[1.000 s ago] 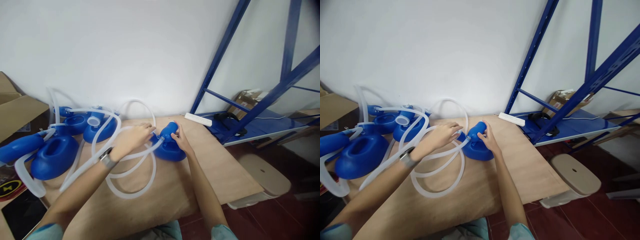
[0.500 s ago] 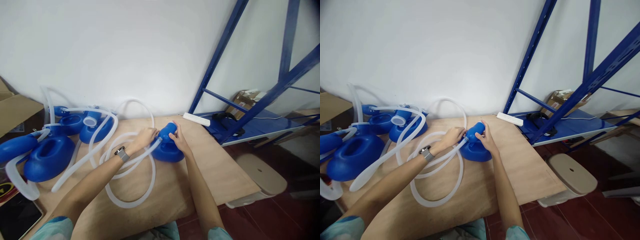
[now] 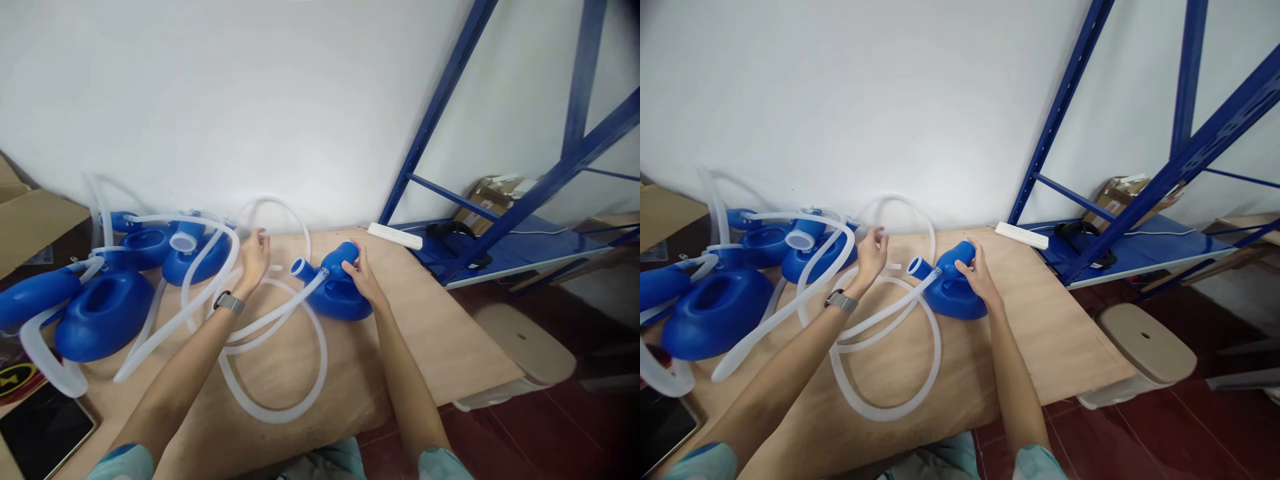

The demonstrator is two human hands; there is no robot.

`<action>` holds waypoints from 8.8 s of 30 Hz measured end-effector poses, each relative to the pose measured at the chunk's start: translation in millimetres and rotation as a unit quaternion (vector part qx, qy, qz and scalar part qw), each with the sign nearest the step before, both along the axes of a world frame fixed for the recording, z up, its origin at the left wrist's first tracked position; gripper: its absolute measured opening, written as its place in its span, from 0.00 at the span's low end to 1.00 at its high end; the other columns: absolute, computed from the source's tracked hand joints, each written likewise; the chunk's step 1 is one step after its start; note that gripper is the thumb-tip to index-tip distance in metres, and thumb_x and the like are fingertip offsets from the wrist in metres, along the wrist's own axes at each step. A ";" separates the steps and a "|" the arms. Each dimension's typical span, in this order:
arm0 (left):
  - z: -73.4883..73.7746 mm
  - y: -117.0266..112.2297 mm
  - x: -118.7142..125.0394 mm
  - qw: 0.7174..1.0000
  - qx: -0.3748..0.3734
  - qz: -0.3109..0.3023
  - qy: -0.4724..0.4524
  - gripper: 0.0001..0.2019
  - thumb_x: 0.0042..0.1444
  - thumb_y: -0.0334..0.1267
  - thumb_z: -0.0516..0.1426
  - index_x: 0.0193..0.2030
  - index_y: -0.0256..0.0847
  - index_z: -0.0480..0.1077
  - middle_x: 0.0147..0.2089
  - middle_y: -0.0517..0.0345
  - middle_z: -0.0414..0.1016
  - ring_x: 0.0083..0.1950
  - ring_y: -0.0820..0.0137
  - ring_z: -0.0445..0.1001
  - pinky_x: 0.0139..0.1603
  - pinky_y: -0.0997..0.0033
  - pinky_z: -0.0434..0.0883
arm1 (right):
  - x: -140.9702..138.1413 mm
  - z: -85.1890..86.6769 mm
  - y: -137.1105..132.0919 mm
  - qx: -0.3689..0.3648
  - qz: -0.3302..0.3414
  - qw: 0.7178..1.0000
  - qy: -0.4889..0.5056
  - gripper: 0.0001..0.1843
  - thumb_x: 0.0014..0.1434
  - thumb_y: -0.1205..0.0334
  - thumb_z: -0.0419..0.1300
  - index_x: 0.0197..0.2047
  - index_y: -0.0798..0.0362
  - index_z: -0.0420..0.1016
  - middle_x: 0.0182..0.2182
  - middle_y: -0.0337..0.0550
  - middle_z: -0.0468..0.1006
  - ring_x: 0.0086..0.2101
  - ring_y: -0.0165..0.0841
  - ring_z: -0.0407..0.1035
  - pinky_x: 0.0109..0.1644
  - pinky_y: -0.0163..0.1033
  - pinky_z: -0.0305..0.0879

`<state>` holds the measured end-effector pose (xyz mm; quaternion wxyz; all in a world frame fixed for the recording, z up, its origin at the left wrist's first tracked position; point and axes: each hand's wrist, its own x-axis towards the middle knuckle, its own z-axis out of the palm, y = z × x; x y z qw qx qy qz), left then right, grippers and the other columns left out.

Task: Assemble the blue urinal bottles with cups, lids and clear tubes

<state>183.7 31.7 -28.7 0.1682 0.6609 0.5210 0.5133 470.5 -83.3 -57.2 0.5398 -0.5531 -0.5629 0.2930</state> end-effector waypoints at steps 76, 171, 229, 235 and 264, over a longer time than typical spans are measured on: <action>43.6 -74.2 25.7 0.807 0.109 -0.355 0.459 0.20 0.79 0.44 0.41 0.44 0.39 0.69 0.42 0.49 0.78 0.40 0.62 0.76 0.43 0.63 0.68 | -3.9 7.1 -0.7 -0.070 0.059 0.985 0.148 0.37 0.47 0.46 0.77 0.57 0.42 0.69 0.42 0.39 0.79 0.43 0.39 0.77 0.50 0.47 0.79; 1.9 -126.3 65.0 0.930 -0.289 -0.226 -0.007 0.24 0.71 0.56 0.54 0.28 0.44 0.60 0.26 0.59 0.67 0.29 0.68 0.70 0.31 0.71 0.62 | -5.2 3.5 10.3 -0.053 -0.022 0.990 0.128 0.26 0.52 0.39 0.71 0.39 0.46 0.65 0.30 0.32 0.72 0.30 0.31 0.67 0.32 0.37 0.65; 84.7 -83.3 -92.7 0.975 -0.177 -0.136 0.020 0.35 0.51 0.59 0.68 0.63 0.48 0.74 0.61 0.55 0.80 0.62 0.51 0.77 0.67 0.49 0.74 | -158.3 42.9 37.7 -0.009 0.138 0.980 0.145 0.28 0.56 0.46 0.74 0.58 0.45 0.83 0.38 0.39 0.86 0.43 0.40 0.82 0.52 0.48 0.80; 75.4 -80.9 -88.4 0.958 -0.199 -0.198 -0.055 0.36 0.50 0.57 0.69 0.65 0.46 0.73 0.60 0.52 0.80 0.54 0.54 0.81 0.53 0.56 0.82 | -157.3 37.4 39.5 0.039 0.071 0.989 0.127 0.21 0.60 0.41 0.70 0.47 0.47 0.83 0.29 0.38 0.83 0.30 0.38 0.79 0.40 0.47 0.79; 81.4 -63.1 -150.1 0.876 -0.300 -0.260 0.274 0.38 0.51 0.65 0.64 0.63 0.44 0.75 0.60 0.51 0.82 0.56 0.51 0.81 0.55 0.64 0.78 | -207.6 -2.0 15.7 -0.064 0.282 0.828 -0.481 0.16 0.77 0.61 0.50 0.50 0.54 0.79 0.47 0.53 0.84 0.52 0.43 0.77 0.53 0.45 0.72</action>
